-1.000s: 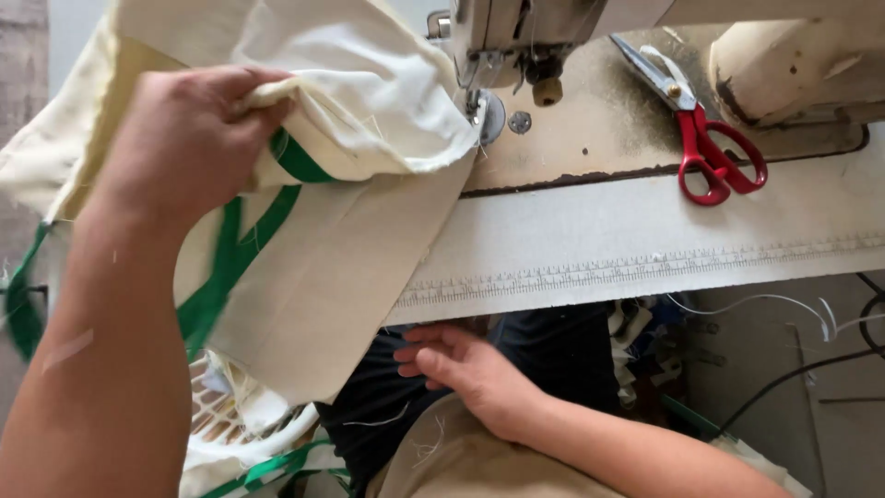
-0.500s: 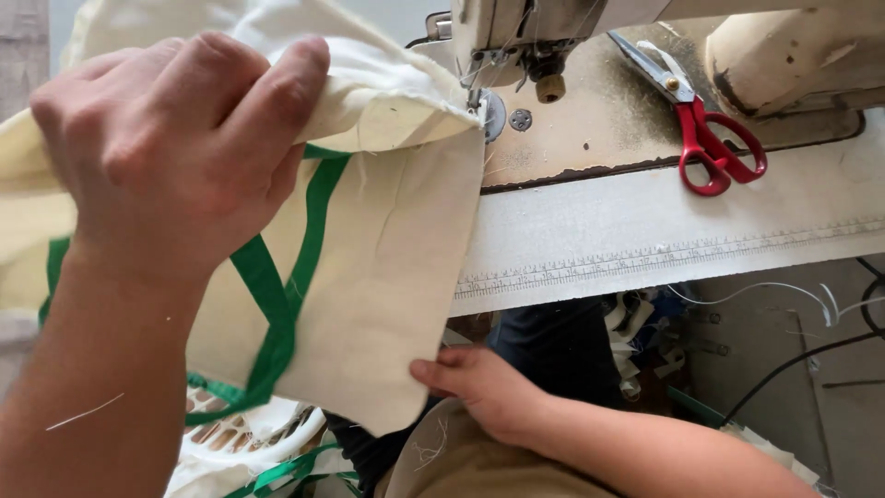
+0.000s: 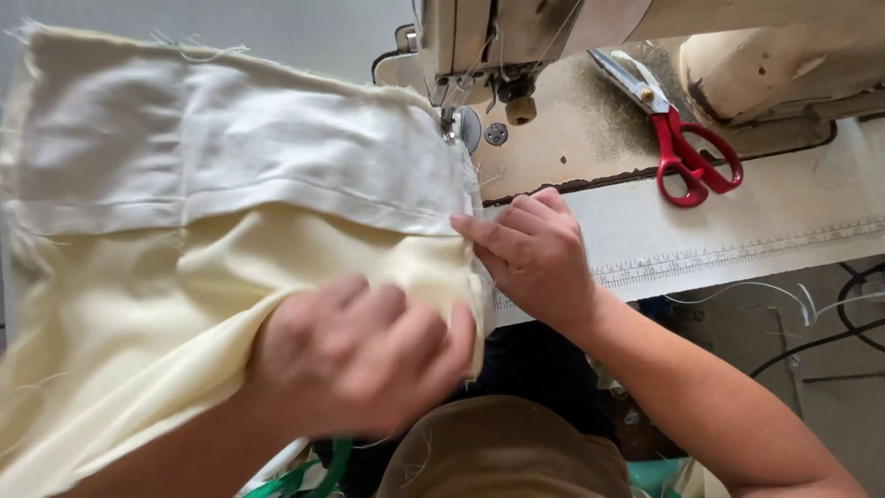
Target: Sewing and trimming a tote bag using an industrial sewing machine and scissors.
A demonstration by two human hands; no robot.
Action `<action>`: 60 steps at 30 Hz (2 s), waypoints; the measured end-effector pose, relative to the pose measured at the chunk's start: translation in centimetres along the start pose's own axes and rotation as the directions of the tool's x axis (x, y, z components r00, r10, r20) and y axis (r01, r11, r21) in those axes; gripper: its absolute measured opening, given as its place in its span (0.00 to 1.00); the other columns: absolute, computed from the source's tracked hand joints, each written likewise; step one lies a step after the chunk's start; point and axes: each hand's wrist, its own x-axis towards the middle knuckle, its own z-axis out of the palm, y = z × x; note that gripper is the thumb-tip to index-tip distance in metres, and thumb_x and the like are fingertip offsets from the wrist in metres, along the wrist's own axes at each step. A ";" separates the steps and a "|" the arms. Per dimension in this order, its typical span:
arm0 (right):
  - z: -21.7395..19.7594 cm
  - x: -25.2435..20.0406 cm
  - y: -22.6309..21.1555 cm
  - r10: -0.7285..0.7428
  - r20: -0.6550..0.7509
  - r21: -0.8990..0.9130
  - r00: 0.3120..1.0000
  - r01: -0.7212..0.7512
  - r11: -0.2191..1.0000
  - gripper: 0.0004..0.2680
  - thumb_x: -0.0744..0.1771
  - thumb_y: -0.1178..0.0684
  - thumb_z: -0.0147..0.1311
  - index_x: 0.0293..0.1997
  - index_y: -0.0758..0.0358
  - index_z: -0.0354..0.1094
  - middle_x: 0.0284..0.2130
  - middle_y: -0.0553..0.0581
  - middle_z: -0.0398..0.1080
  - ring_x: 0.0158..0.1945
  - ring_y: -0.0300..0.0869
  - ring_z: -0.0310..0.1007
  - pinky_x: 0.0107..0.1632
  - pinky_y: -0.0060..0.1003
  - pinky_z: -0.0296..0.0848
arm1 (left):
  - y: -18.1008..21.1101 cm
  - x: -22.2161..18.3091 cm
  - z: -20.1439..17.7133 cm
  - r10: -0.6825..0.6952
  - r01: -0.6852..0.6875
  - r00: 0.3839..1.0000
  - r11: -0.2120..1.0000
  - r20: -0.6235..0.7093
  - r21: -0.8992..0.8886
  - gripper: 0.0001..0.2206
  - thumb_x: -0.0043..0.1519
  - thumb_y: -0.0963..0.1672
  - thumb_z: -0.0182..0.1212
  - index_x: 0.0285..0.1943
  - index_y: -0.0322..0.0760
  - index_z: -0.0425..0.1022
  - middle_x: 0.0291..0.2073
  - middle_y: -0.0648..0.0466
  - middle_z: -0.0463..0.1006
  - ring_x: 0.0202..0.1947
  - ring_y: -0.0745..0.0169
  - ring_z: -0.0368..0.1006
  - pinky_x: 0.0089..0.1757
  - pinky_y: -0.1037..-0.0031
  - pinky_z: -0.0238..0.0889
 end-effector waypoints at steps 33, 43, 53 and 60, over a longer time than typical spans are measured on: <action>0.0 -0.5 -3.7 0.148 0.157 -0.314 0.976 -0.093 0.945 0.13 0.63 0.39 0.47 0.37 0.57 0.65 0.41 0.50 0.67 0.53 0.48 0.63 0.56 0.61 0.44 | -1.5 -0.3 9.3 -0.266 0.302 0.936 0.943 0.232 -0.141 0.04 0.51 0.40 0.48 0.31 0.37 0.69 0.39 0.53 0.76 0.47 0.53 0.67 0.50 0.59 0.47; -1.0 -0.1 -2.3 0.083 0.234 -0.245 0.969 -0.024 0.969 0.11 0.63 0.39 0.48 0.34 0.55 0.66 0.38 0.49 0.67 0.55 0.49 0.61 0.57 0.63 0.39 | -0.5 -0.1 9.9 -0.368 0.393 0.910 0.912 0.189 -0.118 0.09 0.50 0.40 0.46 0.36 0.34 0.70 0.42 0.53 0.76 0.49 0.52 0.68 0.51 0.53 0.49; -0.7 1.4 0.5 0.084 0.280 -0.260 0.956 -0.009 0.966 0.13 0.63 0.39 0.48 0.40 0.55 0.66 0.47 0.50 0.68 0.55 0.50 0.60 0.58 0.64 0.36 | -2.8 1.0 11.4 -0.391 0.414 0.897 0.907 0.207 -0.082 0.12 0.51 0.42 0.47 0.41 0.35 0.70 0.41 0.56 0.75 0.47 0.54 0.68 0.51 0.50 0.47; -6.3 -0.6 -2.9 0.371 0.494 0.100 0.786 -0.475 0.875 0.11 0.61 0.47 0.53 0.43 0.57 0.68 0.40 0.50 0.71 0.41 0.42 0.69 0.43 0.43 0.62 | 1.5 -3.8 1.0 -0.756 0.786 0.502 0.601 0.419 0.142 0.37 0.51 0.60 0.42 0.69 0.47 0.44 0.67 0.49 0.44 0.67 0.43 0.35 0.55 0.39 0.22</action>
